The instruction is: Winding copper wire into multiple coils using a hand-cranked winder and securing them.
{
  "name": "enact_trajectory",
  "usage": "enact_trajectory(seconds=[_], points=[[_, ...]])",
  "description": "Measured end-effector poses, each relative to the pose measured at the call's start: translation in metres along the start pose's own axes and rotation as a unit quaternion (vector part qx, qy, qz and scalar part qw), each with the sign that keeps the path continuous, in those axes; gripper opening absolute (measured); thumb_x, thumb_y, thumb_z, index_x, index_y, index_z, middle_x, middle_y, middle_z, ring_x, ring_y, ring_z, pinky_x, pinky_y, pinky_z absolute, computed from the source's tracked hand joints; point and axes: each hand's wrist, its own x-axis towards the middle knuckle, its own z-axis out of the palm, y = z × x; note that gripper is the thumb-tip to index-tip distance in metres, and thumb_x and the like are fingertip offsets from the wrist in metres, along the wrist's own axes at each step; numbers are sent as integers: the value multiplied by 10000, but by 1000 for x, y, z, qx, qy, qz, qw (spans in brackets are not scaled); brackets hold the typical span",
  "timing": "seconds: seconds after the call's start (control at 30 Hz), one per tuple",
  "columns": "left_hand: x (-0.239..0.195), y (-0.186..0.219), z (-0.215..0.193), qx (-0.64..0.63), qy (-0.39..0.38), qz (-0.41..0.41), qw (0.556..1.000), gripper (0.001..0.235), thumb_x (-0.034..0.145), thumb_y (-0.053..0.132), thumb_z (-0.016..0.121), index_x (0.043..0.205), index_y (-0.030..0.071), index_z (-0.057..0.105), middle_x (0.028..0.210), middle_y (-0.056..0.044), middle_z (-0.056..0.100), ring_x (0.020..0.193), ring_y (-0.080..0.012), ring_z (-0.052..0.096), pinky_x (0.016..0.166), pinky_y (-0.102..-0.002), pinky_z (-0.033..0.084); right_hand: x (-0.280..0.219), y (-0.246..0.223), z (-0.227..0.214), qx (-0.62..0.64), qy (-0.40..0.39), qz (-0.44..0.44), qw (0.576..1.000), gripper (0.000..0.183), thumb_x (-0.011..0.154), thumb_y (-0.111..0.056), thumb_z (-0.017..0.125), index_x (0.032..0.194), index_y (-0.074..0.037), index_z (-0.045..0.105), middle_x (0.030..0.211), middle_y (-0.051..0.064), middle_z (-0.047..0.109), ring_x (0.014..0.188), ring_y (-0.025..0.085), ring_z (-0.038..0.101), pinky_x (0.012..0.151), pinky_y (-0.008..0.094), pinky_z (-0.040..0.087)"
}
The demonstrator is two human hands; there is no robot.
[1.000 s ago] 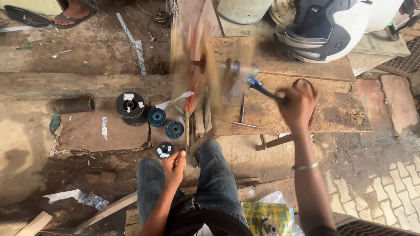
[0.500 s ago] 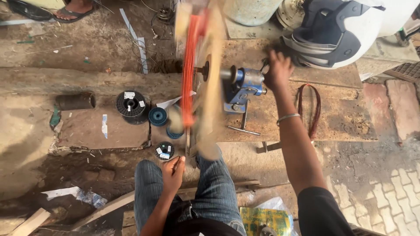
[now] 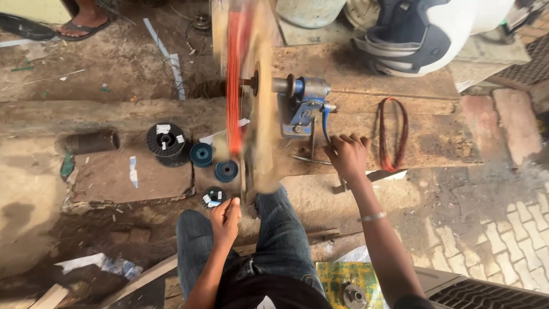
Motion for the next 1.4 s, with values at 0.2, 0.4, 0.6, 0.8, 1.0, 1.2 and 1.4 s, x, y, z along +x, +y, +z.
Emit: enact_trajectory(seconds=[0.2,0.4,0.6,0.8,1.0,1.2,1.4], points=[[-8,-10,-7,19,-1,-4,1000,456,1006,229,576,595,39,520,477,-4,444,407,-64,347,430,-288,236,5,10,-88,-33,161,-65,984,149,981,-341,791,908,-211,796,751,-55,694,725,108,560,899,390,348],[-5,-12,-4,7,-6,-13,1000,441,997,212,572,593,42,520,490,6,473,408,-56,352,420,-285,240,104,36,-95,3,229,-69,971,157,1012,-82,769,931,-216,788,729,-27,657,654,146,555,765,332,383],[-7,-16,-7,-7,-20,-27,999,416,1002,177,558,612,42,507,503,-4,455,423,-55,345,415,-280,247,170,26,-76,-9,264,-78,961,321,876,-130,833,1165,-154,695,944,17,717,965,239,642,869,460,437],[3,-14,-7,9,-24,-3,1000,421,1002,171,557,607,36,503,497,-4,482,411,-53,378,405,-272,278,185,18,18,-101,21,39,994,1095,634,96,721,1633,-197,379,1373,141,533,1263,415,459,1064,558,348],[-1,-13,-8,-1,-15,-3,1000,432,1001,183,568,600,31,521,487,0,482,402,-57,374,413,-274,260,107,7,60,-107,-82,6,991,295,783,-466,809,943,-226,750,1374,116,533,1247,309,466,1032,518,307],[1,-6,-5,-1,-1,-7,1000,415,1001,197,586,623,29,549,493,6,456,418,-49,355,425,-276,242,25,-7,8,10,-141,37,989,372,901,-541,710,973,-177,737,924,-9,713,942,226,590,981,451,370],[-5,-10,3,-23,-8,3,1000,409,995,203,584,626,30,555,507,12,487,422,-45,361,423,-267,245,-1,-12,-82,-103,66,-18,992,305,906,-538,773,856,-238,790,604,10,613,748,200,557,997,468,343]])
